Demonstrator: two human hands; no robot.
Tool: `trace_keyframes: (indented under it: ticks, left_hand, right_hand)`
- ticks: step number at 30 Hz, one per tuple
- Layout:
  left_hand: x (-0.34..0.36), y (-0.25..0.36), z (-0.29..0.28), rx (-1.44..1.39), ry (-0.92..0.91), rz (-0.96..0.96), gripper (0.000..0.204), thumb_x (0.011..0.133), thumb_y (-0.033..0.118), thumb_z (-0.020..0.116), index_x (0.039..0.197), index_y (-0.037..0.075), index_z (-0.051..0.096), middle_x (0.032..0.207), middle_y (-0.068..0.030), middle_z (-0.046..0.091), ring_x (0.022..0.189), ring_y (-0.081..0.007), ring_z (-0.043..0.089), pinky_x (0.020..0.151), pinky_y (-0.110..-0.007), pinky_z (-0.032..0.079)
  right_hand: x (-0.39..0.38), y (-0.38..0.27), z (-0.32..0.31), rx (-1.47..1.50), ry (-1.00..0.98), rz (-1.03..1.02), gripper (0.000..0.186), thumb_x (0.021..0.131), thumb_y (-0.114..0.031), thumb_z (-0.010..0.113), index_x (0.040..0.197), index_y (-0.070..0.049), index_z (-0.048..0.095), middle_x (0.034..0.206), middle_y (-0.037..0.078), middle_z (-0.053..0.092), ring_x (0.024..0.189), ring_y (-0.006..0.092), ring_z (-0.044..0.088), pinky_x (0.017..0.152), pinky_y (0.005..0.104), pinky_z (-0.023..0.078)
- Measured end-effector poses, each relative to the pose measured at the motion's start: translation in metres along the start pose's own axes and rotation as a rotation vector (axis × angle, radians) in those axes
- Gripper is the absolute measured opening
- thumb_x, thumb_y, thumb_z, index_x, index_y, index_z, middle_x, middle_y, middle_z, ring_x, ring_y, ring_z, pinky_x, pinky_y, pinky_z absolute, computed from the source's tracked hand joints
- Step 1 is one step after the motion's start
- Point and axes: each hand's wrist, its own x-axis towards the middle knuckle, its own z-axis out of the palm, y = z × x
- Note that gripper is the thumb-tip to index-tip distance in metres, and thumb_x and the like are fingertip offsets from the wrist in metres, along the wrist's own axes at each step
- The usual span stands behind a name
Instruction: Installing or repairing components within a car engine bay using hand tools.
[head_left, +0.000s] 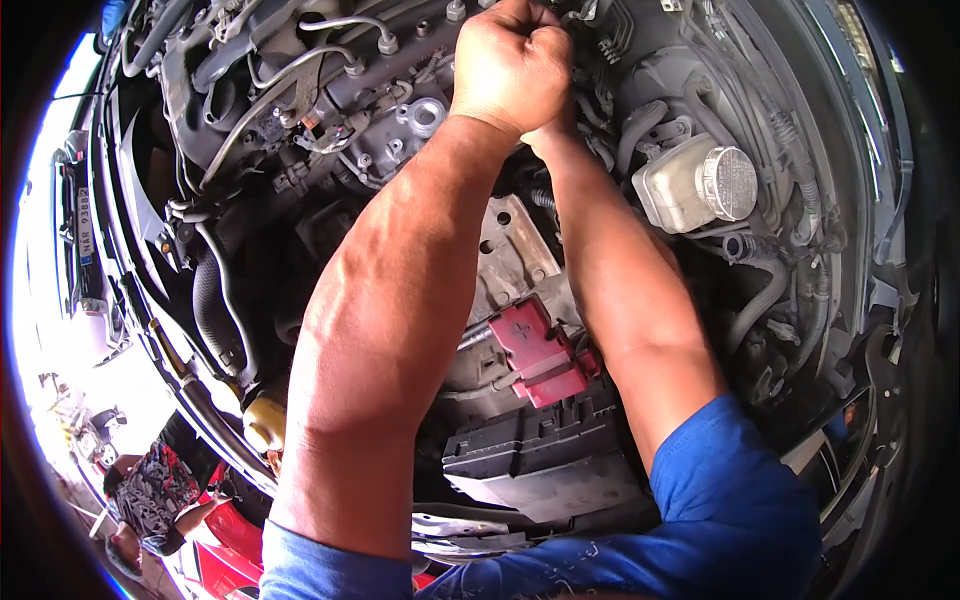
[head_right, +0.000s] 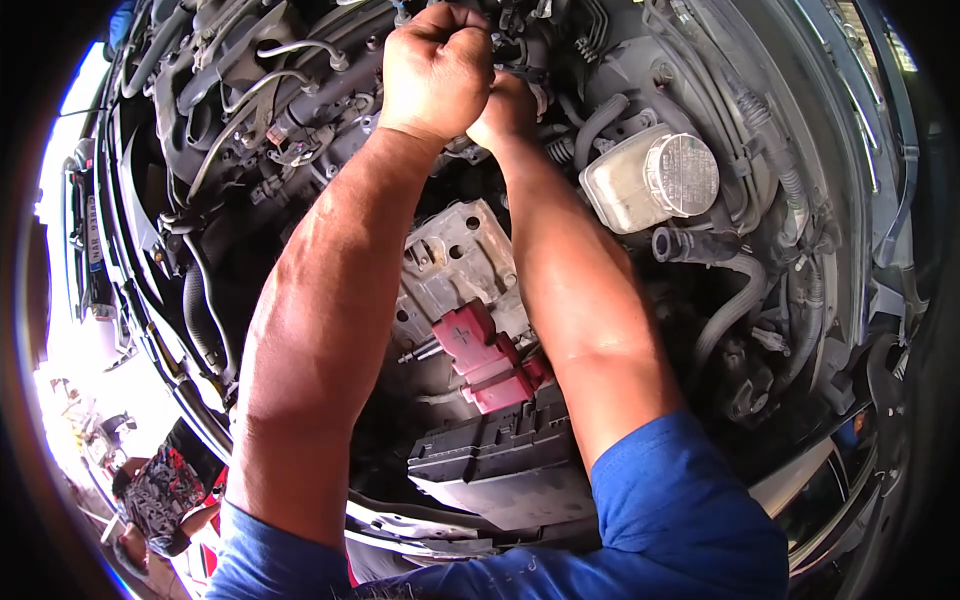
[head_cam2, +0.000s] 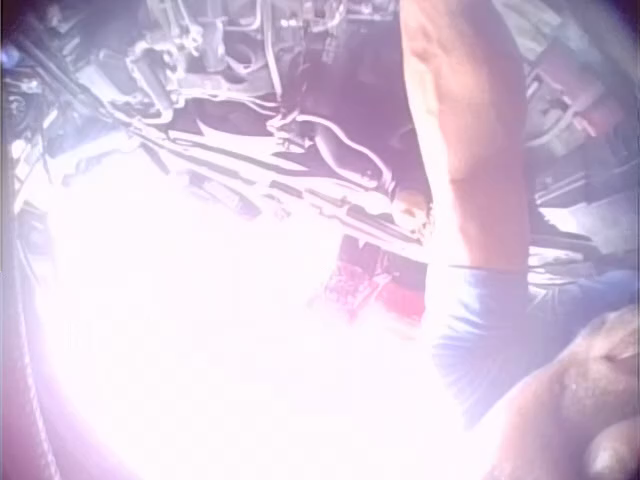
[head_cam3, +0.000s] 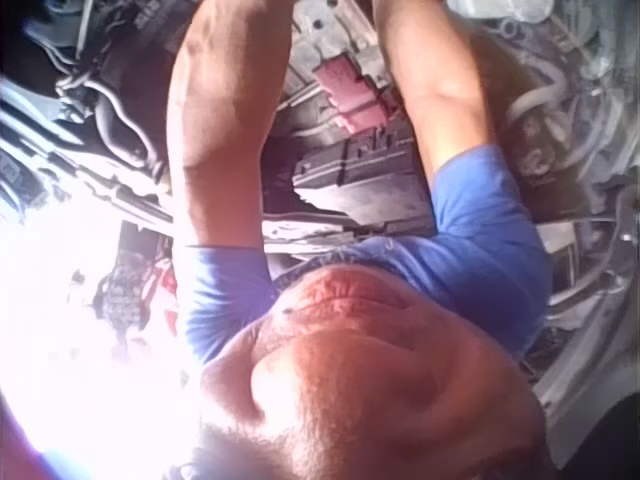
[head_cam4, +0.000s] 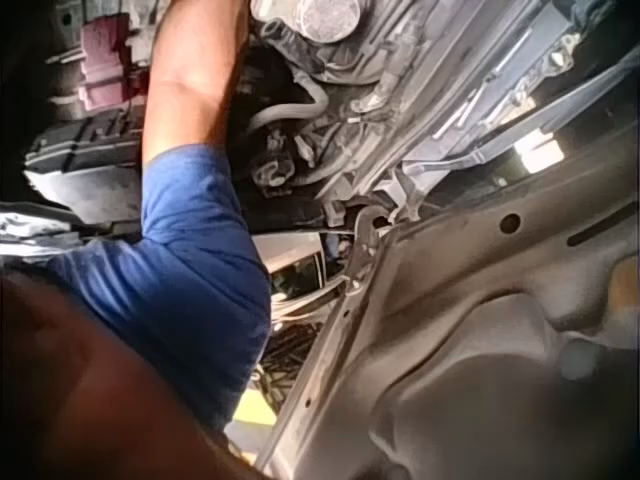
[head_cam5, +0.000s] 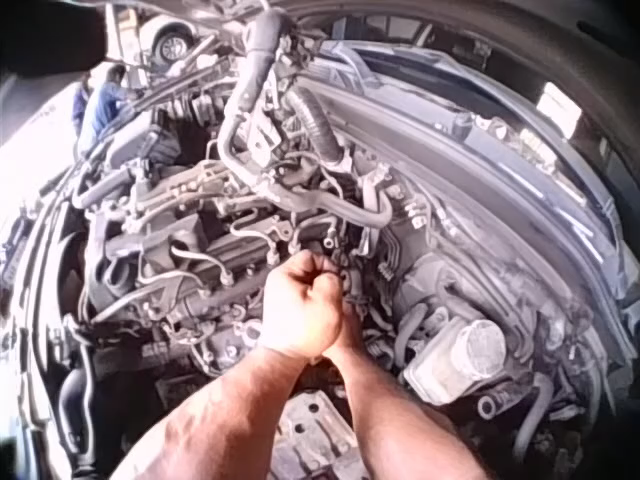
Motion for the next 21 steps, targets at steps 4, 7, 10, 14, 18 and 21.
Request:
trace_keyframes:
  ticks: [4,7,10,14,18,21]
  left_hand:
    - [0.002,0.005,0.001,0.050,0.023,0.009,0.010,0.080,0.003,0.052,0.075,0.000,0.061,0.066,-0.0078,0.062,0.059,-0.0131,0.053,0.057,-0.029,0.046]
    - [0.003,0.003,-0.013,0.180,0.000,-0.081,0.016,0.079,0.010,0.061,0.087,-0.003,0.066,0.083,-0.0195,0.068,0.077,-0.0232,0.066,0.073,-0.031,0.053]
    - [-0.005,-0.003,-0.010,0.163,-0.017,-0.047,0.016,0.079,0.011,0.058,0.085,-0.002,0.065,0.078,-0.0131,0.068,0.071,-0.0187,0.063,0.068,-0.031,0.051]
    - [-0.030,-0.004,-0.034,0.352,0.012,-0.161,0.029,0.081,0.017,0.065,0.102,-0.003,0.062,0.088,-0.0166,0.070,0.083,-0.0211,0.068,0.077,-0.033,0.053]
    - [-0.044,-0.005,-0.046,0.104,0.036,-0.396,0.022,0.085,0.016,0.066,0.096,-0.004,0.063,0.085,-0.0113,0.070,0.076,-0.0152,0.065,0.070,-0.030,0.052]
    - [-0.060,0.005,-0.080,0.093,0.056,-0.459,0.018,0.084,0.015,0.067,0.092,-0.001,0.063,0.078,-0.0053,0.065,0.069,-0.0122,0.058,0.063,-0.027,0.048]
  right_hand:
    - [0.006,0.015,-0.002,0.282,0.026,0.086,0.014,0.080,-0.014,0.068,0.084,0.000,0.066,0.085,0.006,0.067,0.078,0.0166,0.063,0.068,0.0340,0.051]
    - [0.006,0.034,0.005,-0.455,0.061,-0.100,0.033,0.073,-0.037,0.074,0.090,-0.009,0.070,0.092,0.012,0.073,0.091,0.0234,0.069,0.075,0.0377,0.052]
    - [0.025,0.046,-0.021,-0.784,-0.042,-0.166,0.035,0.078,-0.041,0.070,0.102,-0.015,0.068,0.099,0.012,0.071,0.099,0.0278,0.067,0.083,0.0403,0.052]
    - [0.005,0.032,-0.006,-0.622,-0.092,-0.059,0.026,0.082,-0.028,0.066,0.102,-0.011,0.066,0.100,0.012,0.070,0.093,0.0258,0.067,0.082,0.0366,0.051]
    - [-0.003,0.034,-0.027,-0.570,0.018,-0.071,0.019,0.077,-0.014,0.067,0.093,-0.002,0.065,0.089,0.017,0.069,0.084,0.0284,0.068,0.078,0.0357,0.051]
    - [-0.047,-0.012,0.012,-0.844,0.087,-0.080,0.022,0.076,-0.015,0.067,0.093,-0.001,0.064,0.091,0.020,0.068,0.089,0.0358,0.067,0.079,0.0409,0.052]
